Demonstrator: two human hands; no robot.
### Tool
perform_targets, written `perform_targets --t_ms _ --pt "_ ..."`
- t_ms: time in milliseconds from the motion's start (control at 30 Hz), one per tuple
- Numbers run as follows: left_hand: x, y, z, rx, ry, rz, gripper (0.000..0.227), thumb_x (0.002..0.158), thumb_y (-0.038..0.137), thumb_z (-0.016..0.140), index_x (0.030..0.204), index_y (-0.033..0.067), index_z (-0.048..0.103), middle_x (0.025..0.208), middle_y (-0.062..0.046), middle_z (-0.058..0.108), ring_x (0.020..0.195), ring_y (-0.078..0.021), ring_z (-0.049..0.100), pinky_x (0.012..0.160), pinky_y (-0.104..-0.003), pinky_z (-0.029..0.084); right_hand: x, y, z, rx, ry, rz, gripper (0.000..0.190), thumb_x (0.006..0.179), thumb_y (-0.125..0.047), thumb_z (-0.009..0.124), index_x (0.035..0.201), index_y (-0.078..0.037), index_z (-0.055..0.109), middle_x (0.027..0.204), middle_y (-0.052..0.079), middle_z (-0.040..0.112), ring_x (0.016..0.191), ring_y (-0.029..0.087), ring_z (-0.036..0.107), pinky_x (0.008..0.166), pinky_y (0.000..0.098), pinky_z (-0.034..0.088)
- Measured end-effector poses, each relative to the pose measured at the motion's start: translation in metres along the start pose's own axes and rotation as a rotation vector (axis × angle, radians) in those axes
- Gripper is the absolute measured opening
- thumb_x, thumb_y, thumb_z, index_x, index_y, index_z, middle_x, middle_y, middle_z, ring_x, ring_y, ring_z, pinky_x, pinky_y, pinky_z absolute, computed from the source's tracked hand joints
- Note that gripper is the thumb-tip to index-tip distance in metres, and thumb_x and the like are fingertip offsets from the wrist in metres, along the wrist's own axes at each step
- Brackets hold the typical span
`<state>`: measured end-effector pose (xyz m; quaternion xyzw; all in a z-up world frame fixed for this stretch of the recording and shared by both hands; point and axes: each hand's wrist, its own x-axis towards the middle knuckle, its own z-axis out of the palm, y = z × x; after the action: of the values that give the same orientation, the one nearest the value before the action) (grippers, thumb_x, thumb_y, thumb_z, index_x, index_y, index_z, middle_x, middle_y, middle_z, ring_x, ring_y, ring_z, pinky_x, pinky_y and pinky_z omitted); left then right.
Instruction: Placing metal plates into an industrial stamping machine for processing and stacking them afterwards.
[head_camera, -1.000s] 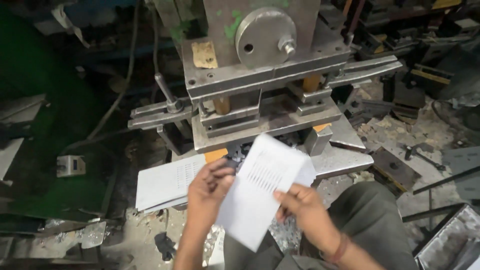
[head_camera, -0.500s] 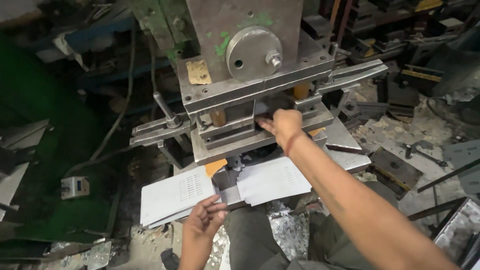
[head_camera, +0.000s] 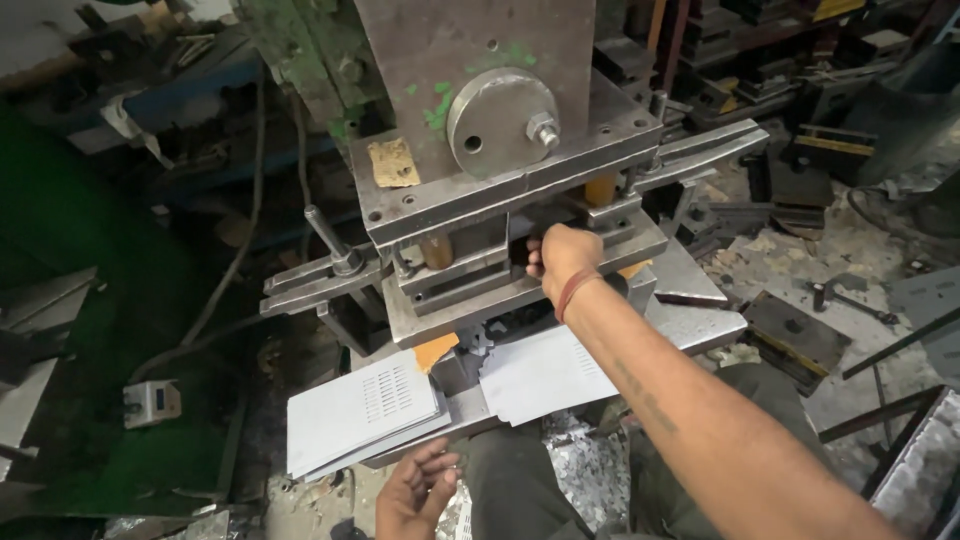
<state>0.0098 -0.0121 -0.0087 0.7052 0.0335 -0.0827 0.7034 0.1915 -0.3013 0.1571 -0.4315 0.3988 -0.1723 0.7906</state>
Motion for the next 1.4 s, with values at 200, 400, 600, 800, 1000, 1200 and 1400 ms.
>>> perform_targets --t_ms 200,400,600,800,1000,1200,1400 --pt "0.003 0.010 0.014 0.027 -0.045 -0.067 0.048 0.080 -0.011 0.072 0.127 -0.0051 0.068 0.105 -0.023 0.082 0.099 -0.0270 0.081 0.091 -0.038 0.068 -0.014 0.002 0.002 -0.093 -0.099 0.020 0.023 0.091 0.003 0.042 0.083 0.005 0.064 0.067 0.012 0.062 0.044 0.016 0.045 0.036 0.0291 0.037" --pt "0.006 0.067 0.007 0.121 -0.003 -0.035 0.034 0.081 -0.006 0.073 0.114 -0.0005 0.078 0.100 -0.016 0.086 0.089 -0.0238 0.079 0.086 -0.036 0.068 -0.018 -0.003 -0.005 -0.129 -0.168 0.020 0.024 0.088 0.007 0.043 0.083 0.004 0.066 0.066 0.012 0.061 0.046 0.016 0.046 0.038 0.0292 0.038" --pt "0.052 0.116 -0.059 0.634 0.145 0.113 0.043 0.081 0.005 0.078 0.123 0.0124 0.071 0.119 0.000 0.079 0.103 -0.0168 0.074 0.102 -0.036 0.056 -0.012 0.002 -0.005 -0.154 -0.182 -0.004 0.024 0.090 0.008 0.040 0.084 0.008 0.063 0.070 0.015 0.062 0.046 0.019 0.049 0.038 0.0319 0.044" --pt "0.114 0.091 -0.106 1.316 -0.221 0.007 0.138 0.054 0.015 0.107 0.161 0.0248 0.020 0.165 -0.001 0.033 0.160 -0.0199 0.012 0.130 -0.049 0.009 -0.002 0.004 -0.006 -0.118 -0.187 0.013 0.024 0.093 0.005 0.040 0.086 0.006 0.064 0.071 0.014 0.064 0.047 0.019 0.050 0.038 0.0317 0.047" --pt "0.111 0.121 -0.089 1.487 -0.180 -0.035 0.133 0.043 0.021 0.116 0.153 0.0254 0.041 0.158 -0.009 0.042 0.147 -0.0280 0.041 0.125 -0.045 0.032 -0.008 -0.004 -0.017 -0.042 -0.265 0.079 0.023 0.099 -0.005 0.047 0.087 0.005 0.065 0.069 0.009 0.061 0.053 0.014 0.053 0.050 0.0293 0.055" --pt "0.119 0.102 -0.103 1.753 -0.111 0.085 0.128 0.037 0.063 0.107 0.143 0.0327 0.042 0.139 0.005 0.051 0.139 -0.0194 0.048 0.119 -0.045 0.040 -0.125 -0.020 -0.100 -0.273 -0.389 -0.181 0.015 0.085 -0.005 0.060 0.071 0.000 0.060 0.051 0.008 0.046 0.043 0.014 0.056 0.046 0.0257 0.049" --pt "0.079 0.163 -0.088 1.371 0.126 -0.022 0.058 0.075 0.031 0.086 0.129 0.0233 0.069 0.161 -0.011 0.043 0.129 -0.0309 0.062 0.107 -0.044 0.052 -0.072 0.068 -0.196 -0.181 -0.443 0.094 0.019 0.104 -0.004 0.050 0.109 0.010 0.062 0.091 0.023 0.070 0.083 0.031 0.069 0.079 0.0399 0.058"
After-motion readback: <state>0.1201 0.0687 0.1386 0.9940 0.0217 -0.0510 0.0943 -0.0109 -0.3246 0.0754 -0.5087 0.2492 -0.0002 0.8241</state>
